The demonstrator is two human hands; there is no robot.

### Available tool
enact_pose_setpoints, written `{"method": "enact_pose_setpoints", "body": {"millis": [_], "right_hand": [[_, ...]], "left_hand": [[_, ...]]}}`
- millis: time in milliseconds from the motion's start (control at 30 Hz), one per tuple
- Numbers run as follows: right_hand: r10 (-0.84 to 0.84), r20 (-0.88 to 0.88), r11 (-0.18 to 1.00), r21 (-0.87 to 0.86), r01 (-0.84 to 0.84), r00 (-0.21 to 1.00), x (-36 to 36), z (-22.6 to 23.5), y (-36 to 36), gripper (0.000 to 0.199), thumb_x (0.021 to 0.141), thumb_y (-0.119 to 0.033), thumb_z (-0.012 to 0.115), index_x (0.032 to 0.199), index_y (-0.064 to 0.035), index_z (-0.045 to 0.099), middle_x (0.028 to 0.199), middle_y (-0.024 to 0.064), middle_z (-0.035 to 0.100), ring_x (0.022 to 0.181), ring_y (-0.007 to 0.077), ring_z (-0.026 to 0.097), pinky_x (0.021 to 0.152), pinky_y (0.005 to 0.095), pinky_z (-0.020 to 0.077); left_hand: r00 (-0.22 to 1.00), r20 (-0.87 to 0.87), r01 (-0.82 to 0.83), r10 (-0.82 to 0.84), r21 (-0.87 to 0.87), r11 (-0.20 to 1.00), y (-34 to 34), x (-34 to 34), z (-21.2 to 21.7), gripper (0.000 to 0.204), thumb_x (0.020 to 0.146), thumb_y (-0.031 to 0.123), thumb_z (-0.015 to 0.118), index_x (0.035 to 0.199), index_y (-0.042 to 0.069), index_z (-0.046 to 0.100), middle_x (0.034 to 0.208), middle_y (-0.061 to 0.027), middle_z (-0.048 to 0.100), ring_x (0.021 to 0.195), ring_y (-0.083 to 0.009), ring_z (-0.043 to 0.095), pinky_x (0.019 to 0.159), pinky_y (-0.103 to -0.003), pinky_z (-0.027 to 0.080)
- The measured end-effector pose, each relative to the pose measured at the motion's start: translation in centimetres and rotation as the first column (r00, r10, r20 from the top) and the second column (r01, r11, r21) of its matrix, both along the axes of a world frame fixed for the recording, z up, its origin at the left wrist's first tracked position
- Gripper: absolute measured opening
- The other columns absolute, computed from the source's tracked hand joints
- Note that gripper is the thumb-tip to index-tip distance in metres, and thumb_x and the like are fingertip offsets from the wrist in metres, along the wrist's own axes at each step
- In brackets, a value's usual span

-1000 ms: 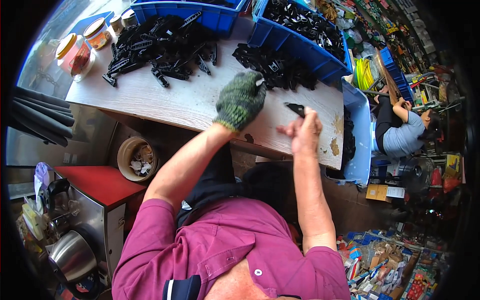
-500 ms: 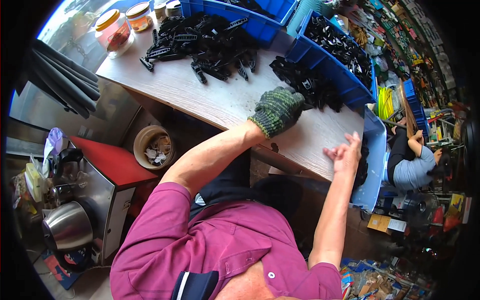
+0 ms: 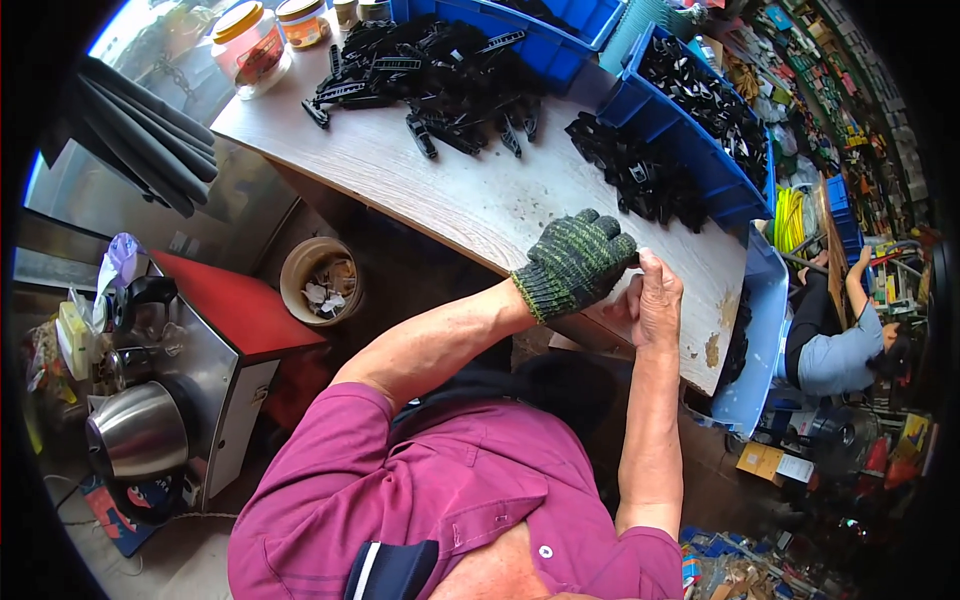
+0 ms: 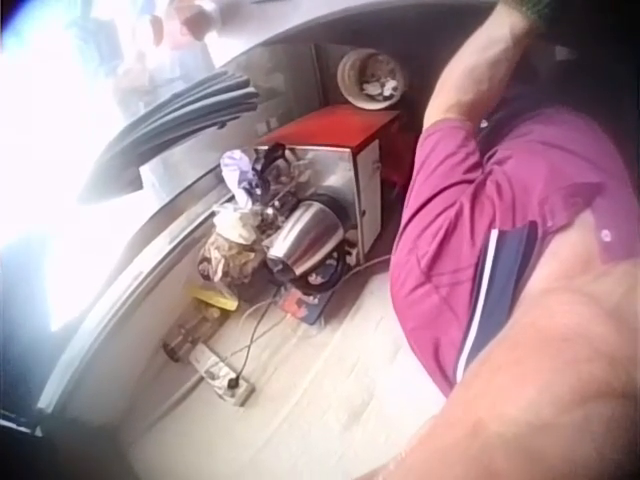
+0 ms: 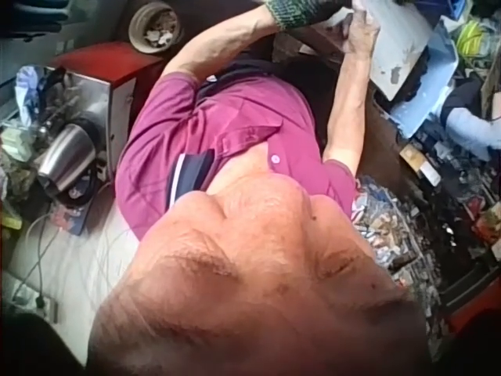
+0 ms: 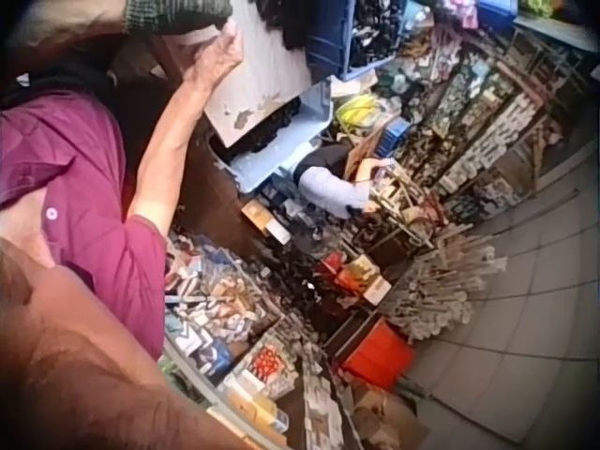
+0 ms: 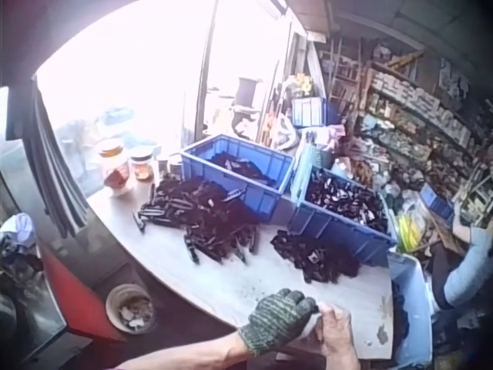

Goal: The recorder is assembling and sorting small black plastic hardware components on a wooden workbench.

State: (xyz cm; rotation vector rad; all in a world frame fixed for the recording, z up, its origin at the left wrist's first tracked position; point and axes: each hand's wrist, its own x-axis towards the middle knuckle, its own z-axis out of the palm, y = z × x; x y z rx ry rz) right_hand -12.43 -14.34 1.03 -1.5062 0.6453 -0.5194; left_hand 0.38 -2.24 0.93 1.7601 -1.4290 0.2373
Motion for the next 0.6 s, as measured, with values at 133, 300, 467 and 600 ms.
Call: {"method": "enact_pose_setpoints", "body": {"millis": [133, 300, 467, 600], "right_hand": [[0.004, 0.037, 1.0, 0.018, -0.005, 0.999, 0.1, 0.2, 1.0, 0.039, 0.102, -0.038, 0.056, 0.085, -0.0031, 0.058, 0.049, -0.0048, 0.037, 0.037, 0.0063, 0.036, 0.037, 0.0238, 0.0361], [-0.124, 0.06, 0.984, 0.135, 0.115, 0.99, 0.7, 0.5, 1.9, 0.039, 0.1, -0.04, 0.053, 0.08, -0.0064, 0.053, 0.045, -0.0032, 0.031, 0.035, 0.0103, 0.036, 0.035, 0.0345, 0.0512], [-0.136, 0.051, 0.982, 0.142, 0.128, 0.989, 0.8, 0.5, 1.8, 0.04, 0.101, -0.041, 0.053, 0.079, -0.0077, 0.053, 0.045, -0.0034, 0.03, 0.035, 0.0096, 0.035, 0.035, 0.0331, 0.0508], [-0.103, 0.086, 0.989, 0.11, 0.094, 0.991, 0.5, 0.2, 1.8, 0.039, 0.101, -0.041, 0.054, 0.081, -0.0073, 0.053, 0.046, -0.0037, 0.031, 0.036, 0.0094, 0.036, 0.036, 0.0326, 0.0514]], "left_hand": [[1.0, -0.021, -0.018, 0.019, 0.013, 1.0, 1.9, 1.0, 0.2, 0.026, 0.082, 0.019, 0.067, 0.107, 0.012, 0.067, 0.1, -0.0116, 0.065, 0.093, -0.0334, 0.062, 0.08, -0.046, 0.052], [0.827, 0.174, -0.525, 0.535, -0.101, 0.845, 10.9, 11.2, -0.4, 0.038, 0.084, 0.012, 0.062, 0.122, 0.01, 0.063, 0.125, -0.0182, 0.062, 0.121, -0.0395, 0.055, 0.097, -0.05, 0.047], [0.847, 0.325, -0.499, 0.421, 0.212, 0.84, 14.5, 15.2, -0.5, 0.036, 0.081, 0.015, 0.067, 0.117, 0.012, 0.064, 0.122, -0.0134, 0.063, 0.119, -0.0402, 0.055, 0.095, -0.051, 0.047], [0.87, 0.365, -0.396, 0.333, 0.114, 0.911, 13.5, 14.6, -0.6, 0.032, 0.078, 0.02, 0.071, 0.109, 0.013, 0.066, 0.119, -0.0125, 0.064, 0.118, -0.0391, 0.056, 0.095, -0.05, 0.047]]}}
